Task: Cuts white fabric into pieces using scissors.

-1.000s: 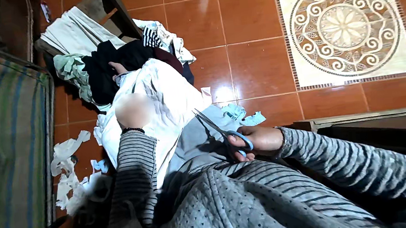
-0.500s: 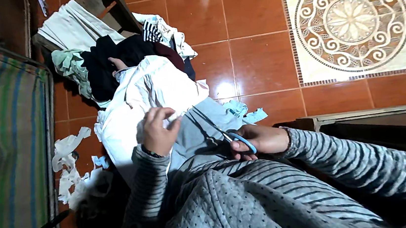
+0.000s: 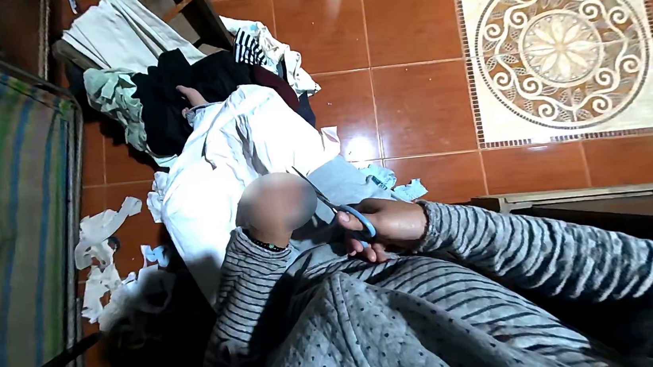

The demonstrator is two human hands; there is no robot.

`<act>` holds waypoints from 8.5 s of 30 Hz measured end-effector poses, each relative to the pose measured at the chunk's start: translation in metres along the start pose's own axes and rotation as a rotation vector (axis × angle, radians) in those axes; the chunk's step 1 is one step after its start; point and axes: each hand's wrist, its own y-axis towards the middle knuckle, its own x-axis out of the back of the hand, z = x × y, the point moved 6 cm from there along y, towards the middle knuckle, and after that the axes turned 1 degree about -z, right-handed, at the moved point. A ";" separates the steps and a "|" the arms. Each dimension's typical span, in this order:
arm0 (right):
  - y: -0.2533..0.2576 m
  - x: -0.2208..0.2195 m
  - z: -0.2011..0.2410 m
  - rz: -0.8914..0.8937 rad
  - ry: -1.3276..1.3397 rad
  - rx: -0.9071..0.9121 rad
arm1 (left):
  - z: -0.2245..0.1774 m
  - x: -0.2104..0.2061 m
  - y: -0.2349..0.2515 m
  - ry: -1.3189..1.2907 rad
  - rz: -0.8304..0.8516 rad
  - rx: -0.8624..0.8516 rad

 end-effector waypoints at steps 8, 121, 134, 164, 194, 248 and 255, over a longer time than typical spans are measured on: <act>0.004 -0.007 0.002 -0.083 0.058 0.008 | -0.002 0.000 -0.001 0.022 -0.071 -0.037; 0.040 0.002 0.042 -0.064 0.085 0.257 | -0.009 0.015 -0.005 -0.068 -0.236 -0.116; 0.044 -0.001 0.049 -0.118 0.119 0.245 | -0.010 0.016 -0.006 -0.087 -0.249 -0.136; 0.057 0.010 0.062 -0.133 0.105 0.201 | -0.012 0.019 -0.006 -0.161 -0.285 -0.178; 0.059 0.017 0.069 -0.137 0.064 0.126 | -0.012 0.021 -0.006 -0.174 -0.278 -0.197; 0.043 0.181 0.095 -0.621 -0.422 0.700 | 0.008 0.041 0.027 -0.089 0.162 0.180; 0.015 0.117 -0.034 -0.400 -0.175 0.542 | -0.027 0.044 -0.058 -0.325 0.740 0.317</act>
